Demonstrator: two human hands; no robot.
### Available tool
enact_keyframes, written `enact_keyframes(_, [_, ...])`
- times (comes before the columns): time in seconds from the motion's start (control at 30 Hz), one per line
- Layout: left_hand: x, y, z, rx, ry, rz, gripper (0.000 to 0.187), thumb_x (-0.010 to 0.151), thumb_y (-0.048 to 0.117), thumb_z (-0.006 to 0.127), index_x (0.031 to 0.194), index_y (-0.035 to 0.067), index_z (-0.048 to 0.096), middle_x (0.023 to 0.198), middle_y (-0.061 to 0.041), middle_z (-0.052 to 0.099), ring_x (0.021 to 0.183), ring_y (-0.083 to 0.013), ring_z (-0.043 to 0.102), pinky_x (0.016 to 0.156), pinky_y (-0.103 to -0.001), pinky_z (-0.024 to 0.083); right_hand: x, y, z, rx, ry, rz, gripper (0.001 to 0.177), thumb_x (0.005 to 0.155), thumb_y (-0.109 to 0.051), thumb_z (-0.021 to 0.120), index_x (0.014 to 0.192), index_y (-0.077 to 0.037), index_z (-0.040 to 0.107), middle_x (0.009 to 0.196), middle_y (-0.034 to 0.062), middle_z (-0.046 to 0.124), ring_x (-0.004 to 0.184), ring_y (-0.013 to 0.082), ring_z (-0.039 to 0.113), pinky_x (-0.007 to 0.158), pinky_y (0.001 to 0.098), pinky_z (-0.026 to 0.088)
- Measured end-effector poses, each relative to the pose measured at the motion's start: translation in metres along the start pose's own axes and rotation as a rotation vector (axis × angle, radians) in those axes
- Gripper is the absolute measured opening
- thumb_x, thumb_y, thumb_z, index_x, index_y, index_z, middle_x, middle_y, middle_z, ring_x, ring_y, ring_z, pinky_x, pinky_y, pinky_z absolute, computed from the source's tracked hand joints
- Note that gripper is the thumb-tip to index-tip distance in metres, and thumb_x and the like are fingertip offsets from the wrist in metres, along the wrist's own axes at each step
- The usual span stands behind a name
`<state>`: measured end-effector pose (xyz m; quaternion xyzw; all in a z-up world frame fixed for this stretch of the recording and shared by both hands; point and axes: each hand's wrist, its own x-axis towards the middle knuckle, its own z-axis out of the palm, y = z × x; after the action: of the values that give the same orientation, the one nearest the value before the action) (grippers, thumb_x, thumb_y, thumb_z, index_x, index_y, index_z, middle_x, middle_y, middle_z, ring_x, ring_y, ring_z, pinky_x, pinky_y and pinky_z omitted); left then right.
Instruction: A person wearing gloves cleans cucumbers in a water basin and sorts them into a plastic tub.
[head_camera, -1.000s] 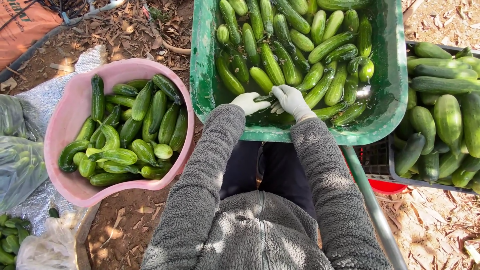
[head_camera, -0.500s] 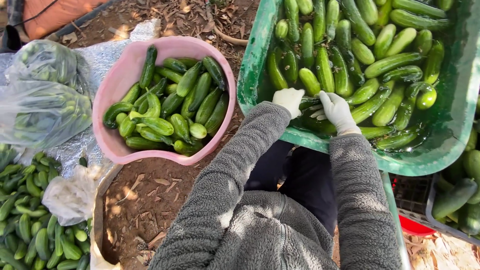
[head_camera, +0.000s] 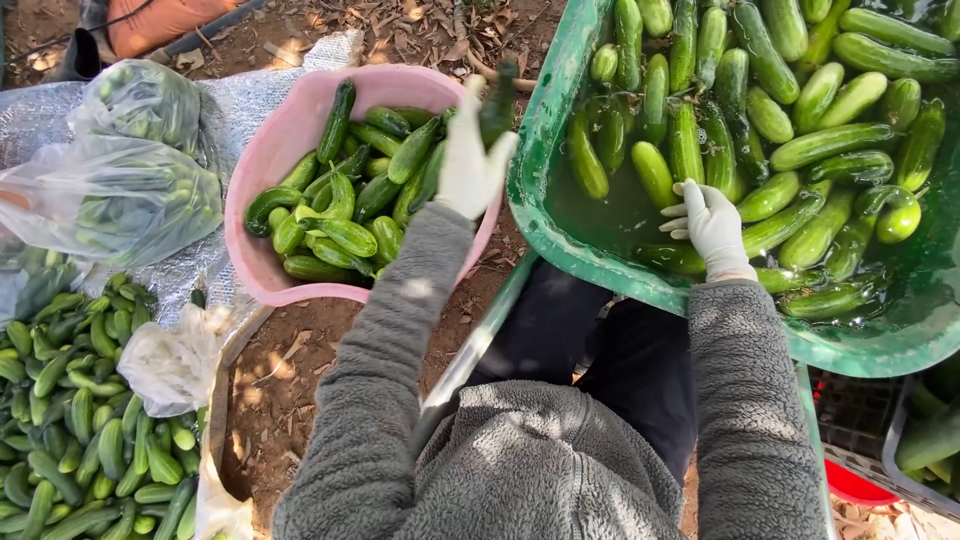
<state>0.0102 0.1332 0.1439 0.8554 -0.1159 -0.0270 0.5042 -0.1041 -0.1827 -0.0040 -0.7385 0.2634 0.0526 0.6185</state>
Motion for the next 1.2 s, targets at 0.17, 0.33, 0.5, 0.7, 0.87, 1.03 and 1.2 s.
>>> enact_keyframes(0.17, [0.002,-0.017,-0.108,0.150,0.268,-0.261,0.076,0.089,-0.011,0.060,0.155,0.007,0.028,0.154,-0.017,0.049,0.135,-0.0299,0.058,0.114,-0.049,0.045,-0.001,-0.003,0.001,0.002,0.004,0.027,0.044,0.108,-0.042,0.044,0.128,-0.005,0.060,0.094,0.0167,0.074,0.069,0.0252,0.073,0.056,0.0258,0.055])
enact_keyframes(0.33, [0.007,-0.176,-0.189,0.537,0.427,-0.382,0.082,0.082,0.006,0.072,0.156,0.015,0.040,0.137,-0.022,0.056,0.130,-0.0412,0.057,0.115,-0.051,0.042,0.003,0.008,0.004,0.044,0.032,-0.025,0.047,0.109,-0.046,0.056,0.127,-0.002,0.060,0.096,0.0248,0.072,0.072,0.0270,0.074,0.059,0.0296,0.063])
enact_keyframes(0.5, [0.028,-0.289,-0.222,0.863,0.277,-0.563,0.069,0.085,0.013,0.073,0.150,0.023,0.052,0.135,-0.016,0.056,0.126,-0.0403,0.058,0.106,-0.053,0.047,0.007,0.013,0.004,0.018,0.015,-0.016,0.052,0.108,-0.043,0.059,0.130,0.004,0.058,0.097,0.0289,0.071,0.072,0.0300,0.074,0.059,0.0321,0.062])
enact_keyframes(0.7, [0.028,-0.268,-0.211,1.046,0.088,-0.651,0.067,0.085,0.007,0.062,0.150,0.022,0.056,0.136,-0.021,0.062,0.124,-0.0467,0.059,0.102,-0.057,0.045,0.002,0.003,0.001,-0.018,0.026,0.007,0.051,0.106,-0.042,0.060,0.130,0.003,0.059,0.096,0.0283,0.073,0.070,0.0310,0.075,0.061,0.0343,0.062])
enact_keyframes(0.87, [0.037,-0.296,-0.215,1.108,0.058,-0.649,0.057,0.089,0.016,0.065,0.146,0.018,0.060,0.133,-0.023,0.063,0.123,-0.0444,0.062,0.101,-0.055,0.049,-0.007,-0.007,0.003,-0.034,0.068,-0.015,0.049,0.105,-0.040,0.061,0.127,0.004,0.062,0.092,0.0263,0.074,0.067,0.0298,0.074,0.061,0.0339,0.062])
enact_keyframes(1.03, [0.040,-0.289,-0.216,1.124,0.024,-0.675,0.053,0.094,0.020,0.068,0.146,0.011,0.060,0.134,-0.027,0.061,0.125,-0.0466,0.060,0.101,-0.057,0.049,-0.004,-0.006,0.000,-0.041,0.056,-0.052,0.045,0.105,-0.037,0.062,0.125,0.002,0.063,0.090,0.0225,0.075,0.066,0.0275,0.075,0.058,0.0306,0.062])
enact_keyframes(1.2, [0.032,-0.305,-0.225,1.151,0.041,-0.663,0.052,0.095,0.023,0.065,0.146,0.012,0.060,0.137,-0.023,0.060,0.126,-0.0444,0.059,0.102,-0.057,0.048,-0.005,-0.004,0.000,-0.024,0.083,-0.081,0.041,0.104,-0.034,0.061,0.123,0.003,0.063,0.086,0.0197,0.075,0.062,0.0237,0.074,0.054,0.0271,0.061])
